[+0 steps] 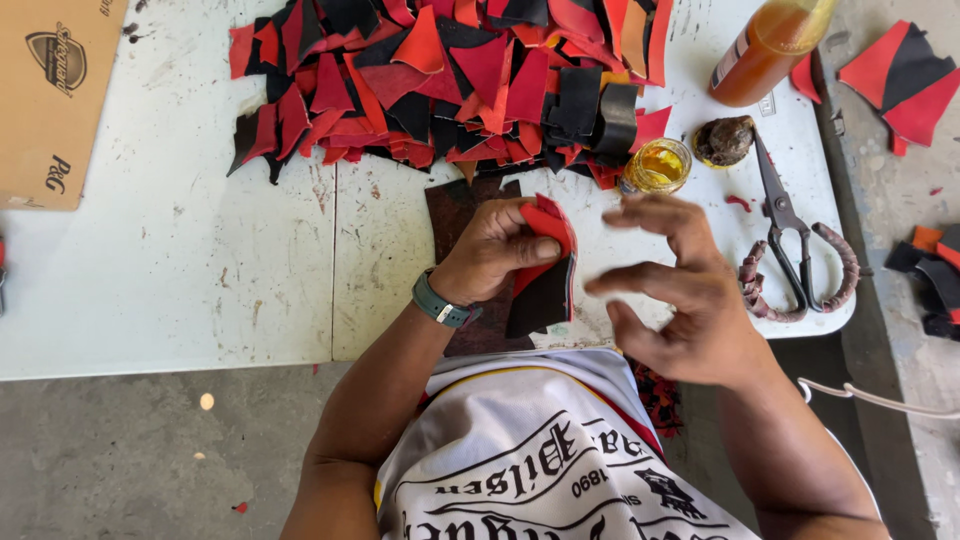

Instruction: The person picks up red and black fabric pieces from a pile on the table, applies glue from a jar onto a piece, presses a matching piece onto the glued surface, and places the joined pair onto a growing pile, repeating this cycle. Scissors and a bottle sit on the table but are not used.

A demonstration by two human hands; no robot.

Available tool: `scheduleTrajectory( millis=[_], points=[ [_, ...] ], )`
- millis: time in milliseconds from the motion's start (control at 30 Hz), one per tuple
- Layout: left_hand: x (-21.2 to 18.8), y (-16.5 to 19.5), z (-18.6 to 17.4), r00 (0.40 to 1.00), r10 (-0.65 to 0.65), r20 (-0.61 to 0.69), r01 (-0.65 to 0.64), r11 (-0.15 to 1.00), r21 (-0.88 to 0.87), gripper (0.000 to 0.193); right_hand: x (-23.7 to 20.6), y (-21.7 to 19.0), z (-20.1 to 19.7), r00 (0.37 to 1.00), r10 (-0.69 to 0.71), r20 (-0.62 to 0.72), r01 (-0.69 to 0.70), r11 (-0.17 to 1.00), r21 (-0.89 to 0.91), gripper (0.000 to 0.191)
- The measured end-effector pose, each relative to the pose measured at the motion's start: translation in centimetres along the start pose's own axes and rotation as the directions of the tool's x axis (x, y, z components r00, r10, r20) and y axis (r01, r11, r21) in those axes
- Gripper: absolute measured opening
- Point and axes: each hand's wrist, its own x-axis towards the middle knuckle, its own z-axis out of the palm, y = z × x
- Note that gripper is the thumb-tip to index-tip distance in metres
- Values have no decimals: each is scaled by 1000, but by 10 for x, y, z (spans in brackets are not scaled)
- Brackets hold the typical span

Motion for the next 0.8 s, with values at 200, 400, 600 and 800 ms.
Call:
scheduleTrajectory(
  millis=[200, 400, 600, 800],
  points=[
    [0, 16, 17, 987, 159, -22, -151, 965, 212, 21, -19, 2, 34, 929, 360, -91, -255, 796, 549, 57],
    [-10, 37, 21, 972, 234, 4, -213, 877, 431, 26, -9, 2, 19, 996, 76, -51, -66, 982, 178, 57],
    [-11, 37, 17, 978, 207, 40, -208, 919, 334, 28, 10, -12, -1, 999, -50, 10, 51, 979, -198, 52],
    [-12, 44, 12, 975, 222, 21, -212, 894, 396, 27, 11, -15, -7, 978, -201, 45, 204, 905, -372, 47]
  ],
)
